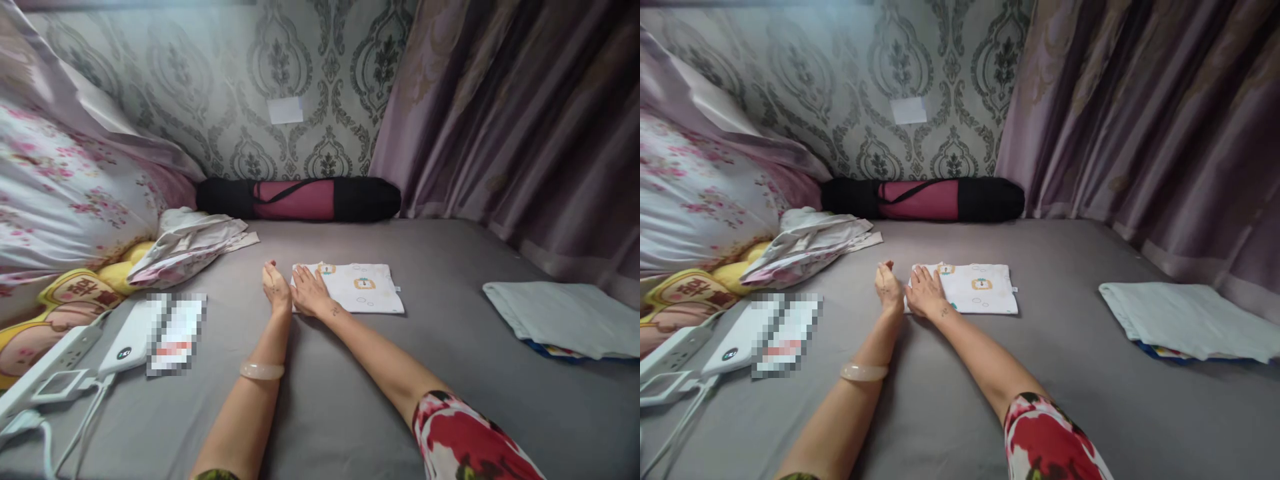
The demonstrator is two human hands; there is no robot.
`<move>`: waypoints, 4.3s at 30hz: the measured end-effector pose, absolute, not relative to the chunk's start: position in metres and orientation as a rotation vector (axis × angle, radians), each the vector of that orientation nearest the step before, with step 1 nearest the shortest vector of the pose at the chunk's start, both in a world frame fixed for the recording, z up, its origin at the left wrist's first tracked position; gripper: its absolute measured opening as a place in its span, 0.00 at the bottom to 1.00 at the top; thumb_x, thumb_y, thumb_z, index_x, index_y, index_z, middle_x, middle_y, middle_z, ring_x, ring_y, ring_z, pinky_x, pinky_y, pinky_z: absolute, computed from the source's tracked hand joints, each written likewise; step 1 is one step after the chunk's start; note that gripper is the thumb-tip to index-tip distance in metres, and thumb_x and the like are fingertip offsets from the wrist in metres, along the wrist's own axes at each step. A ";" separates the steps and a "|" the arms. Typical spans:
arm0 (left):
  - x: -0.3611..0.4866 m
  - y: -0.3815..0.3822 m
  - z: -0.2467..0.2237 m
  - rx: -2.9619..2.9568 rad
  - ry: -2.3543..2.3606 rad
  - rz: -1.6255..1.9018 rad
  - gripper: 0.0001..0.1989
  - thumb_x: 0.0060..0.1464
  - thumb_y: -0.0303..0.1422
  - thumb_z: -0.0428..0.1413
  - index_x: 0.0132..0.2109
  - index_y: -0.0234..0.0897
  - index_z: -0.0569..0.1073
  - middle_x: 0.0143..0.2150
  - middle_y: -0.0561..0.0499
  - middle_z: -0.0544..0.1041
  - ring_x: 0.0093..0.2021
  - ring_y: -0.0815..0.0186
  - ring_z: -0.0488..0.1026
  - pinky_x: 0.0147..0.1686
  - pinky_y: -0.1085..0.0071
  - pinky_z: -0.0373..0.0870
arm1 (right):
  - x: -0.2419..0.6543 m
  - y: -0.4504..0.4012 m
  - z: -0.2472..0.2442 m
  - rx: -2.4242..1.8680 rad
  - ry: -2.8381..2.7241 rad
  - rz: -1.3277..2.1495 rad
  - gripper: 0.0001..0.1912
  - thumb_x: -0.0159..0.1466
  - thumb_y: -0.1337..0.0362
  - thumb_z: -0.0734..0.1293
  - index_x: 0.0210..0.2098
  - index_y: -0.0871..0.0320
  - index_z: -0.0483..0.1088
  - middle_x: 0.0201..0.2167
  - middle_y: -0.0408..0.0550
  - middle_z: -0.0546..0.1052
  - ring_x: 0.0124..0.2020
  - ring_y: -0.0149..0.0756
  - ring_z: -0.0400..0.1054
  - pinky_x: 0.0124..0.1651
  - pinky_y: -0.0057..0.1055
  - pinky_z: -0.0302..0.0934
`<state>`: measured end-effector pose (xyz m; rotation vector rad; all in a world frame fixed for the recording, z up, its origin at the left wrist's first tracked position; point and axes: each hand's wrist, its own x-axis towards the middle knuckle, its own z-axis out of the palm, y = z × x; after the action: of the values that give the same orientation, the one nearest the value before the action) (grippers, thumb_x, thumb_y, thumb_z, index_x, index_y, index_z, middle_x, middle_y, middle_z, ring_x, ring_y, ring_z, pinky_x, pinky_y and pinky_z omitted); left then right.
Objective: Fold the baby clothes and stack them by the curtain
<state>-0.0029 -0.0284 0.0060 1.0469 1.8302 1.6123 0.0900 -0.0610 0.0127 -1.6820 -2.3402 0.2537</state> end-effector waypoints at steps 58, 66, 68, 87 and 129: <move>0.036 -0.057 -0.003 2.465 1.828 0.339 0.21 0.65 0.39 0.41 0.60 0.33 0.64 0.66 0.35 0.61 0.67 0.50 0.55 0.61 0.50 0.54 | 0.280 -0.091 0.007 -2.090 -2.091 0.081 0.28 0.71 0.56 0.50 0.66 0.63 0.56 0.67 0.59 0.57 0.67 0.48 0.48 0.65 0.47 0.42; 0.026 -0.024 0.026 2.467 1.804 0.207 0.16 0.62 0.34 0.45 0.51 0.34 0.71 0.53 0.37 0.71 0.55 0.51 0.66 0.53 0.55 0.62 | 0.295 -0.059 0.016 -2.089 -2.191 0.046 0.21 0.71 0.60 0.52 0.55 0.60 0.68 0.52 0.60 0.70 0.53 0.45 0.63 0.56 0.38 0.52; 0.022 -0.010 0.027 2.411 1.799 0.174 0.16 0.60 0.33 0.47 0.51 0.36 0.72 0.56 0.37 0.69 0.57 0.50 0.65 0.54 0.55 0.60 | 0.296 -0.052 0.015 -2.101 -2.212 0.056 0.20 0.71 0.60 0.53 0.53 0.60 0.70 0.52 0.60 0.70 0.53 0.46 0.63 0.55 0.38 0.52; -0.011 0.022 0.050 2.186 1.349 0.401 0.16 0.46 0.42 0.56 0.37 0.33 0.75 0.30 0.50 0.76 0.32 0.64 0.71 0.29 0.73 0.64 | 0.319 -0.041 0.061 -1.862 -2.212 0.533 0.12 0.60 0.63 0.67 0.43 0.58 0.75 0.39 0.46 0.78 0.39 0.33 0.71 0.38 0.24 0.61; 0.022 -0.055 0.011 2.652 1.448 0.424 0.18 0.64 0.40 0.45 0.57 0.39 0.66 0.63 0.41 0.65 0.66 0.55 0.58 0.64 0.49 0.51 | 0.267 -0.083 0.016 -1.988 -2.164 0.070 0.32 0.71 0.57 0.46 0.68 0.71 0.50 0.70 0.58 0.49 0.71 0.45 0.38 0.70 0.44 0.31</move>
<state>0.0224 -0.0549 0.0109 2.6524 1.4479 0.4238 0.2674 -0.0832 0.0155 -1.9881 -2.1639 0.0704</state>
